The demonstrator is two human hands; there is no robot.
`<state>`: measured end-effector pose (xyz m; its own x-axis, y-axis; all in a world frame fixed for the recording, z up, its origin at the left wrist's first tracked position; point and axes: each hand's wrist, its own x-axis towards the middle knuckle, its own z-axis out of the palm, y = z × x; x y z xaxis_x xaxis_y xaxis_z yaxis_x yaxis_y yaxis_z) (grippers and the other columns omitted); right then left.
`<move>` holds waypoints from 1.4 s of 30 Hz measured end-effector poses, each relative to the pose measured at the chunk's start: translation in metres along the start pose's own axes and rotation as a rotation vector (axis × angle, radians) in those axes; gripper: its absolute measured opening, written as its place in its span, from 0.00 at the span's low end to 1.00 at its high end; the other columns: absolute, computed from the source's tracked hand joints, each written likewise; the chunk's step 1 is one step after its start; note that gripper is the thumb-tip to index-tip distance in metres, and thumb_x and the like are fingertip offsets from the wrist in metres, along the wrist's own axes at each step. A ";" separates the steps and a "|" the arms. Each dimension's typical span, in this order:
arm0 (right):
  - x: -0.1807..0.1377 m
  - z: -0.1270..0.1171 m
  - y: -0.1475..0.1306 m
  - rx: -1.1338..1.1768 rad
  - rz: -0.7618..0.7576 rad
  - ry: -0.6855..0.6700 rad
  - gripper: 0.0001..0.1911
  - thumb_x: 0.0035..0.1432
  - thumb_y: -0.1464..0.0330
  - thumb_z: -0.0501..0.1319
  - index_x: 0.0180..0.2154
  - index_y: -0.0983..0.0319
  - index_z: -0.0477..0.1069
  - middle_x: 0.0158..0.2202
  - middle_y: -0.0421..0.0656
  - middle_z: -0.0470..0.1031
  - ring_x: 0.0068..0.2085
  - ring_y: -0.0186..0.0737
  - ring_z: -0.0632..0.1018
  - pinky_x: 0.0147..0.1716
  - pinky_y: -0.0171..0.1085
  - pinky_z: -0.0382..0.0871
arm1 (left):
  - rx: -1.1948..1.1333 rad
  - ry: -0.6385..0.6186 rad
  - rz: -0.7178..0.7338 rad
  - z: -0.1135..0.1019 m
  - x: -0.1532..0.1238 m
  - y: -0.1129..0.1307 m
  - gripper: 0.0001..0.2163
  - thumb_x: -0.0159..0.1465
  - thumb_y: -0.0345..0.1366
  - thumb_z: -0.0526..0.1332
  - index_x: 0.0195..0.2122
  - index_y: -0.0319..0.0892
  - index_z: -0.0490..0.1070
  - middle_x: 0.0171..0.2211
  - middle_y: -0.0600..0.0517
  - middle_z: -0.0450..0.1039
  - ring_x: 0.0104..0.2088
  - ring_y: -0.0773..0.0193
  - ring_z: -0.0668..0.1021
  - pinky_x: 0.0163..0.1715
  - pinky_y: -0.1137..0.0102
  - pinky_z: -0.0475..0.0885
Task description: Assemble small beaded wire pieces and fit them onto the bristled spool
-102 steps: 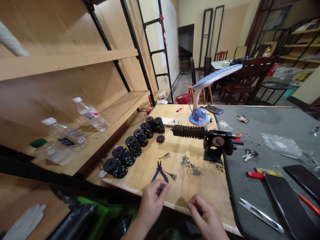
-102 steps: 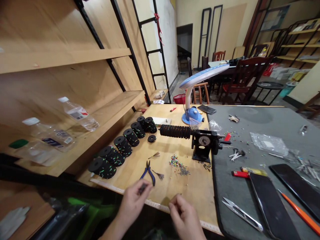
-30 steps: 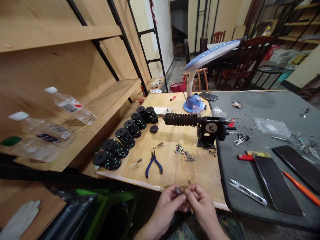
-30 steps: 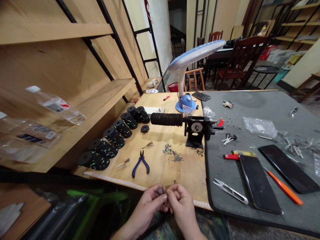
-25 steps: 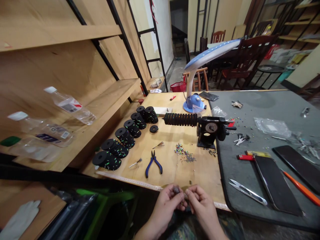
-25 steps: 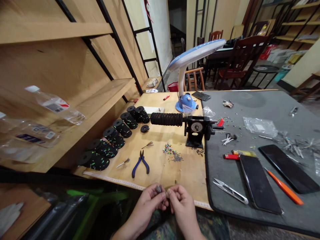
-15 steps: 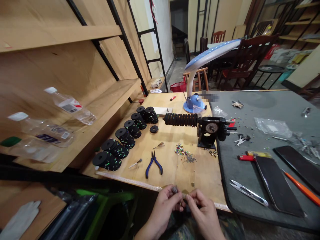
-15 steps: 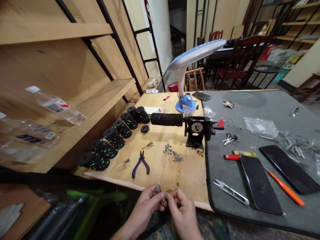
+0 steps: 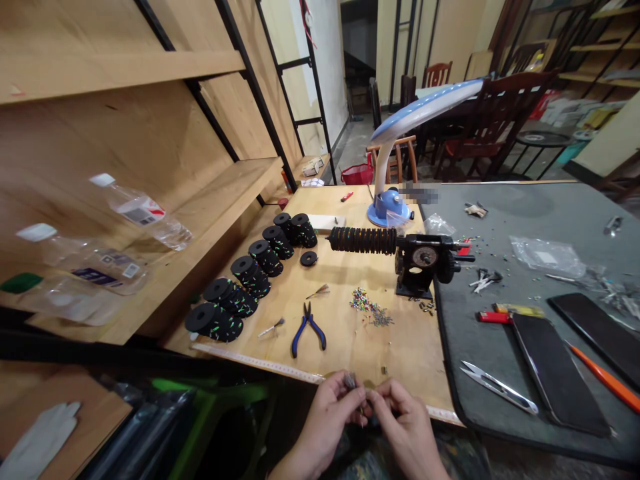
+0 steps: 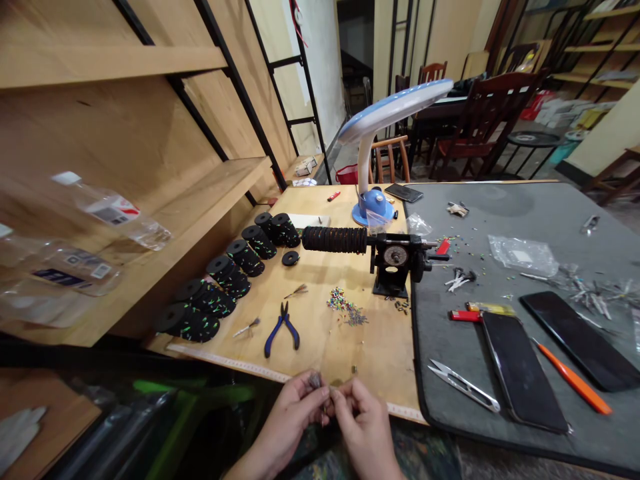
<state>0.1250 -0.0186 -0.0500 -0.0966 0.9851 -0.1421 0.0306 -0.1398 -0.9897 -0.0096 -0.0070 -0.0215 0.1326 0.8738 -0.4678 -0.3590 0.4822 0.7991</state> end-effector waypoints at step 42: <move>0.001 0.000 -0.013 -0.038 -0.031 0.044 0.18 0.58 0.55 0.59 0.25 0.62 0.71 0.21 0.42 0.76 0.23 0.37 0.74 0.24 0.32 0.66 | 0.086 0.048 0.057 0.001 0.002 0.002 0.14 0.52 0.40 0.70 0.24 0.39 0.67 0.20 0.56 0.69 0.22 0.69 0.74 0.20 0.77 0.70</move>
<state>0.1245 -0.0159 -0.0371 -0.0542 0.9925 -0.1098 0.0659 -0.1062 -0.9922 -0.0094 -0.0047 -0.0205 0.0697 0.8969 -0.4367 -0.2842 0.4375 0.8531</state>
